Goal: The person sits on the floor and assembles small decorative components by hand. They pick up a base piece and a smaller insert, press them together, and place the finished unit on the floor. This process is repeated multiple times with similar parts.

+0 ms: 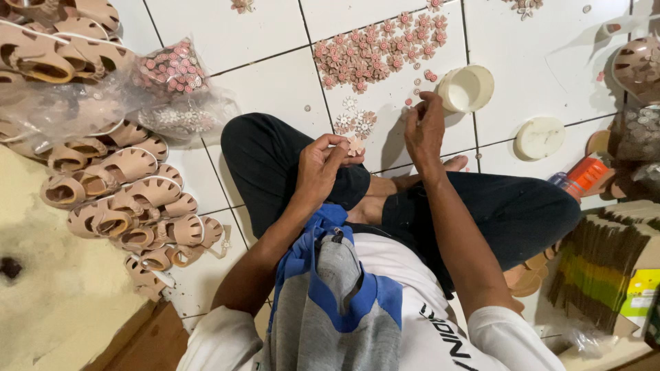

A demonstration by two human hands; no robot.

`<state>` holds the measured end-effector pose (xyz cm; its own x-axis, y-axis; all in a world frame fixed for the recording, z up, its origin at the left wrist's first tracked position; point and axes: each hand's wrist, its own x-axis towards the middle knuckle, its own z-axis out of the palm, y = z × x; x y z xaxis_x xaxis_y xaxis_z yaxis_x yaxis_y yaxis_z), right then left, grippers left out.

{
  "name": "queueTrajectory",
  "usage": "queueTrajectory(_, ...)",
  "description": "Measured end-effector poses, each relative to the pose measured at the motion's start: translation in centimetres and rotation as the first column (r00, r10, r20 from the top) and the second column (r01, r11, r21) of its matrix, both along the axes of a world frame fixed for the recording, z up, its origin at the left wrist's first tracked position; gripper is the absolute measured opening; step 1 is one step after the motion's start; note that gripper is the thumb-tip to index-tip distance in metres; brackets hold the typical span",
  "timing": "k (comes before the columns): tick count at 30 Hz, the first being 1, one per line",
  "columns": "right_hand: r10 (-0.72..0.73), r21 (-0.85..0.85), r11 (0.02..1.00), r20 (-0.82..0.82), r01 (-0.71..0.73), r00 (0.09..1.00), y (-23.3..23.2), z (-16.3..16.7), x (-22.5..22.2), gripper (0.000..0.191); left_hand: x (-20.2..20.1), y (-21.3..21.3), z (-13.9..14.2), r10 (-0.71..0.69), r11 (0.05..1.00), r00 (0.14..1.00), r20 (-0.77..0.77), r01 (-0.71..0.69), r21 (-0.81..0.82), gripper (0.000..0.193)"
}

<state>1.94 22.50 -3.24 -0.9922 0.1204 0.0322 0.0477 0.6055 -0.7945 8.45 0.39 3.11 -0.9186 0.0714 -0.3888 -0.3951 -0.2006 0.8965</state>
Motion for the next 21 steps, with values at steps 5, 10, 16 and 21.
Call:
queueTrajectory(5,-0.050,-0.533,0.834,0.187,0.144,0.981,2.1,0.5,1.1,0.027,0.3,0.6,-0.1,-0.025,0.998,1.000,-0.010,0.026,0.052,0.023)
queueTrajectory(10,-0.050,-0.642,0.748,0.202,0.171,0.978,3.5,1.3,2.3,0.037,0.9,1.7,0.1,-0.042,0.996,0.998,-0.036,0.045,0.083,0.022)
queueTrajectory(16,-0.036,-0.710,0.663,0.287,0.238,0.957,4.1,3.7,3.3,0.035,1.2,2.2,0.6,-0.063,0.995,0.998,-0.011,0.064,0.076,0.022)
queueTrajectory(21,-0.021,-0.734,0.630,0.309,0.253,0.951,4.4,5.9,4.0,0.031,1.3,2.7,1.0,-0.083,0.995,0.996,-0.019,0.084,0.056,0.022)
